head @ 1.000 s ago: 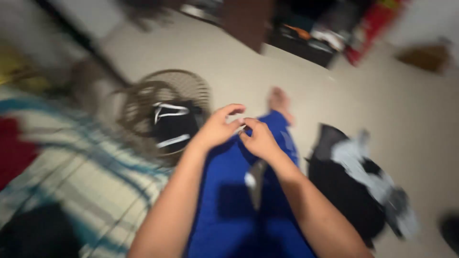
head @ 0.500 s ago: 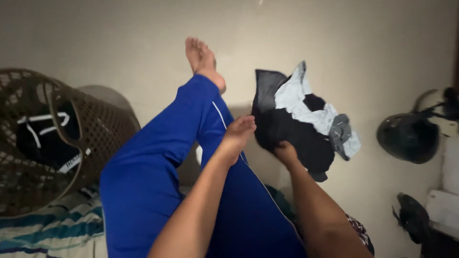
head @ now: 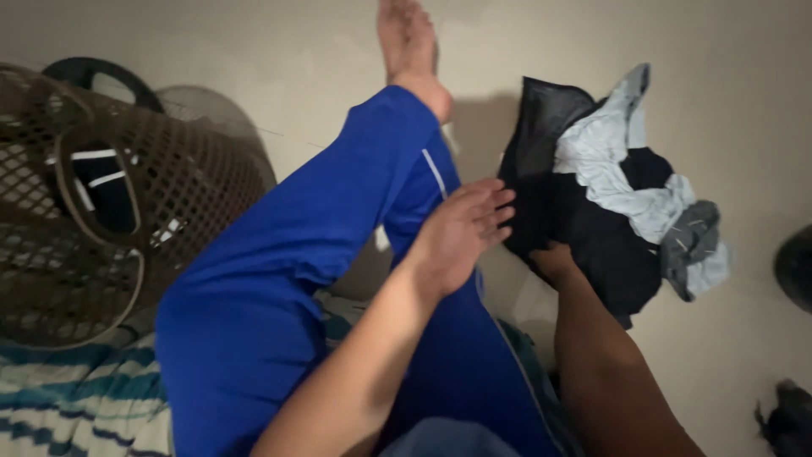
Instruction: The person sits on a bed and folds various clothing items one by one, including a gray shirt, white shirt, black shorts, brown shirt, red shirt, and patterned shorts. Each item is folded and placed into a wicker basket beside the bed.
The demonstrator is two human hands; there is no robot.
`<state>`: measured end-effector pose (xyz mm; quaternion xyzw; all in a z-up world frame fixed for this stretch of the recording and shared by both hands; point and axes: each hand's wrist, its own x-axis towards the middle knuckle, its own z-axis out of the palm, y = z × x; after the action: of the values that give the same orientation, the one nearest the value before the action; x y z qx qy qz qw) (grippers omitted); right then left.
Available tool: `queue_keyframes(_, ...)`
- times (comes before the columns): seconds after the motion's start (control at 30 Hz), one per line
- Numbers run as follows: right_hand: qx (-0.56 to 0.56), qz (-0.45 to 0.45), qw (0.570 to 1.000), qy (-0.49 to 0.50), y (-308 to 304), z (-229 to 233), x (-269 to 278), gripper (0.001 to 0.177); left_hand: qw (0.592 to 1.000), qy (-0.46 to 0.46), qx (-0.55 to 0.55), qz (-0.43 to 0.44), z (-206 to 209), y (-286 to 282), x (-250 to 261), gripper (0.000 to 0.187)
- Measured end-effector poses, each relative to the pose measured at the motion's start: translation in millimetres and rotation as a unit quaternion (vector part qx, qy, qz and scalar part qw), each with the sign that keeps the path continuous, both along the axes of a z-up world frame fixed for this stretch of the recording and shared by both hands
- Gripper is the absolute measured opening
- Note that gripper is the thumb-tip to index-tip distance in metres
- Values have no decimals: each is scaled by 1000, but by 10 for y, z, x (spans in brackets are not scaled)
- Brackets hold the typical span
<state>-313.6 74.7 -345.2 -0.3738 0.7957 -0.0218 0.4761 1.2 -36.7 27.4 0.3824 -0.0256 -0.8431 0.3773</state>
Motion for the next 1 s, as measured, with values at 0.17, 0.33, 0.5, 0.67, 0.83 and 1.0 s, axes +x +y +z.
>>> queue_keyframes(0.17, -144, -235, 961, -24, -75, 1413, 408, 27, 999, -16, -35, 14, -132, 51, -209, 36)
queue_keyframes(0.33, -373, -224, 869, -237, -145, 2856, 323, 17, 943, -205, -254, -57, -443, 260, -485, 48)
queue_keyframes(0.5, -317, -280, 654, -628, -193, 4924, 326, 3, 710, -420, -545, -150, 216, 488, -704, 93)
queue_keyframes(0.67, -403, -104, 645, -641, -147, 6318, 151, 8, 609, -508, -569, -218, 979, 445, -704, 101)
queue_keyframes(0.83, -517, -45, 591, -617, -20, 7527, 276, 9, 616, -503, -538, -278, 1677, 490, -700, 132)
queue_keyframes(1.0, -607, 16, 727, -322, 225, 8013, 383, 16, 640, -408, -609, -229, 1192, 536, -939, 111)
